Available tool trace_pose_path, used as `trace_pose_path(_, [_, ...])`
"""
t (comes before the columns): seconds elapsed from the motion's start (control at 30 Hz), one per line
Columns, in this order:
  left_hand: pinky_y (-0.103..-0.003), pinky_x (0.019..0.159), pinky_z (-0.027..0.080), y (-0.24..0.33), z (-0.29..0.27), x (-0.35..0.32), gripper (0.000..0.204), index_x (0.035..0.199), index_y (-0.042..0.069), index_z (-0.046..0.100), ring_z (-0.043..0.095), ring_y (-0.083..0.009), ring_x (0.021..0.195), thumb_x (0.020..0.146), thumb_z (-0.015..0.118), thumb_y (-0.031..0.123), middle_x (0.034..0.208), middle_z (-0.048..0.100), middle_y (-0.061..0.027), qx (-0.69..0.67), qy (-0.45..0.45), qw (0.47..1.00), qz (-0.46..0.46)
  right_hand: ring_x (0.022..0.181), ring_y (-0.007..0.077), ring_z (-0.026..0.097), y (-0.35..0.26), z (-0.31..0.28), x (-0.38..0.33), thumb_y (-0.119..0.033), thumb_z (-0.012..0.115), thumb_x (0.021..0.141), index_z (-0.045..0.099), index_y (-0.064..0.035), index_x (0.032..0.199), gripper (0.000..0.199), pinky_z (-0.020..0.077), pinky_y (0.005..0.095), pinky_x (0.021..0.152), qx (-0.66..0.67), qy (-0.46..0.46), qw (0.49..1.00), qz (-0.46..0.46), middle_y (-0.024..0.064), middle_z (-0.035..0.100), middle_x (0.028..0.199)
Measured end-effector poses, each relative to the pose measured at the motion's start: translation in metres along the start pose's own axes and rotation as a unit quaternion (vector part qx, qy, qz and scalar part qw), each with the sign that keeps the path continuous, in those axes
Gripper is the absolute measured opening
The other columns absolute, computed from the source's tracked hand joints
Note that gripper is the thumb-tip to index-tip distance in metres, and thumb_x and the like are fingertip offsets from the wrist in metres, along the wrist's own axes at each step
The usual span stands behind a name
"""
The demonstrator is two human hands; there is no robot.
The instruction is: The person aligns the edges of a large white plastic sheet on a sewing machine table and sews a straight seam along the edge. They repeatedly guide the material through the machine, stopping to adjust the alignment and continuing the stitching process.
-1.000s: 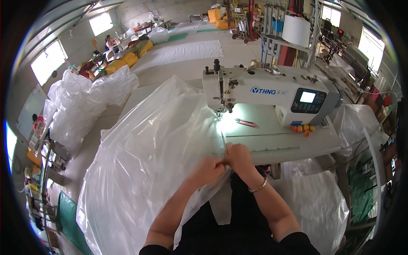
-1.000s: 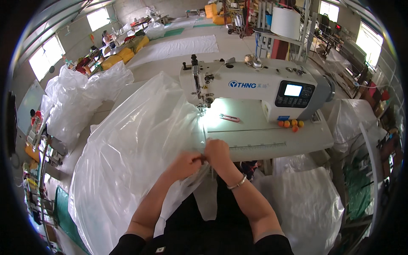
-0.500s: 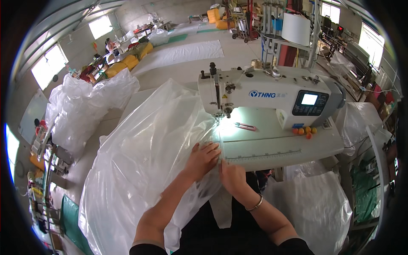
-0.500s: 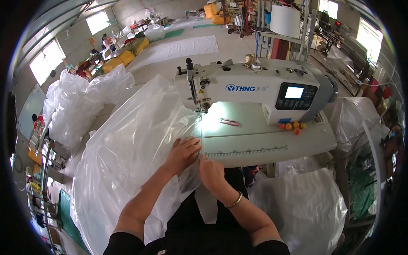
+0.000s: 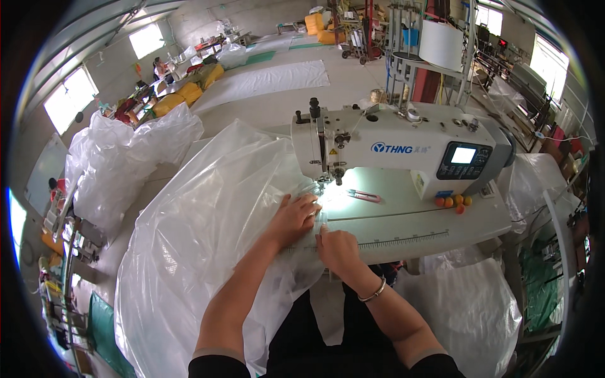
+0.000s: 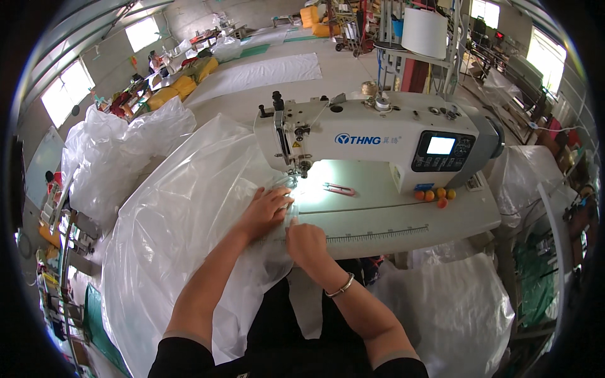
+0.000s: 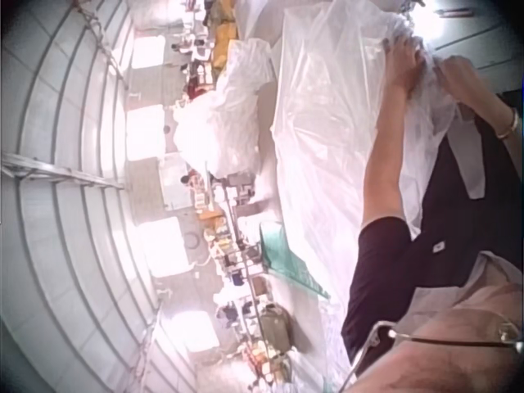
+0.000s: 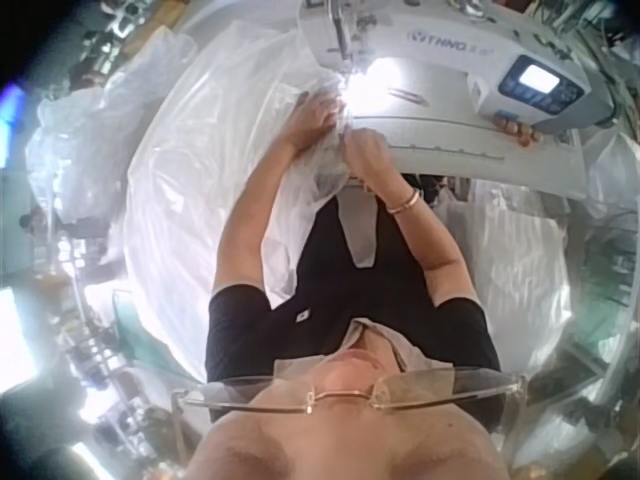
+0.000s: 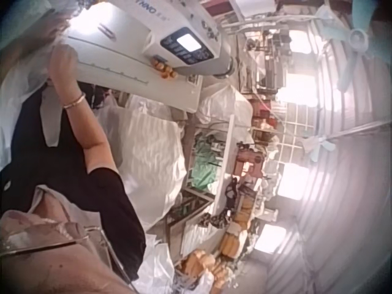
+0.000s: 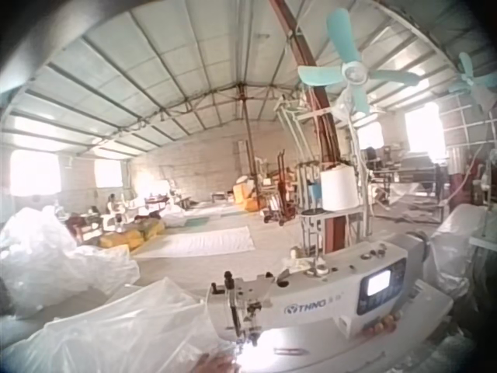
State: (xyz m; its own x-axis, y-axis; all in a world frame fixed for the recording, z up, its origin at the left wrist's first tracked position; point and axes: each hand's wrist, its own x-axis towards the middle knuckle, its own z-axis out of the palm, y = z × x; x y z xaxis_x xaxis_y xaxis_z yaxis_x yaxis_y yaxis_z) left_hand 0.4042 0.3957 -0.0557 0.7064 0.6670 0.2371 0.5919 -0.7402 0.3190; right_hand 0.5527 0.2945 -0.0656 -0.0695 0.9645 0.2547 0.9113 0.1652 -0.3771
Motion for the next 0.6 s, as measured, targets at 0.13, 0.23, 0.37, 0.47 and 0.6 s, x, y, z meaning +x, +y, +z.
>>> trace_pose_path(0.13, [-0.051,0.112,0.023,-0.002,0.002,0.001,0.031,0.117,0.012,0.062,0.044,-0.0225,0.13,0.089,0.052,0.018,0.131,0.055,-0.0073,0.015,0.023,0.999,0.025,0.057,0.0366,0.064,0.0,0.001,0.002,-0.025,0.054,0.09,0.065,0.0021,0.099,0.03,0.0516,0.0457,0.055,0.006,0.008,1.0,-0.002,0.02,0.062,0.061])
trace_pose_path(0.23, [-0.048,0.111,0.026,0.008,0.011,0.003,0.028,0.113,0.012,0.064,0.049,-0.022,0.125,0.088,0.055,0.019,0.127,0.058,-0.0056,0.032,0.015,0.999,0.023,0.058,0.0367,0.064,0.004,0.005,0.001,-0.026,0.053,0.09,0.067,-0.0005,0.1,0.03,0.0518,0.0452,0.056,0.013,0.008,1.0,0.005,0.0196,0.062,0.062])
trace_pose_path(0.37, [-0.045,0.104,0.031,0.022,0.024,0.01,0.023,0.106,0.011,0.064,0.055,-0.0228,0.114,0.086,0.059,0.021,0.12,0.062,-0.003,0.023,0.056,0.998,-0.015,0.06,0.0364,0.064,0.022,-0.005,-0.002,-0.023,0.059,0.087,0.067,-0.0046,0.103,0.026,0.0513,0.0438,0.056,0.081,0.018,0.997,-0.01,0.017,0.064,0.065])
trace_pose_path(0.47, [-0.045,0.099,0.034,0.034,0.013,0.015,0.021,0.101,0.01,0.063,0.056,-0.0237,0.108,0.083,0.062,0.022,0.111,0.063,-0.0032,0.034,0.027,0.998,-0.041,0.063,0.0341,0.065,0.058,-0.037,-0.01,-0.021,0.063,0.084,0.068,-0.0085,0.1,0.021,0.0517,0.0419,0.058,0.186,0.095,0.978,-0.007,0.0143,0.065,0.067])
trace_pose_path(0.6, [-0.043,0.096,0.036,0.035,0.011,0.011,0.027,0.102,0.008,0.06,0.053,-0.0261,0.108,0.08,0.065,0.022,0.111,0.059,-0.0064,0.012,0.07,0.996,-0.055,0.062,0.0182,0.064,0.135,-0.134,-0.001,-0.008,0.064,0.085,0.065,-0.0043,0.095,0.011,0.0503,0.03,0.056,0.029,0.455,0.888,-0.054,0.0089,0.065,0.074])
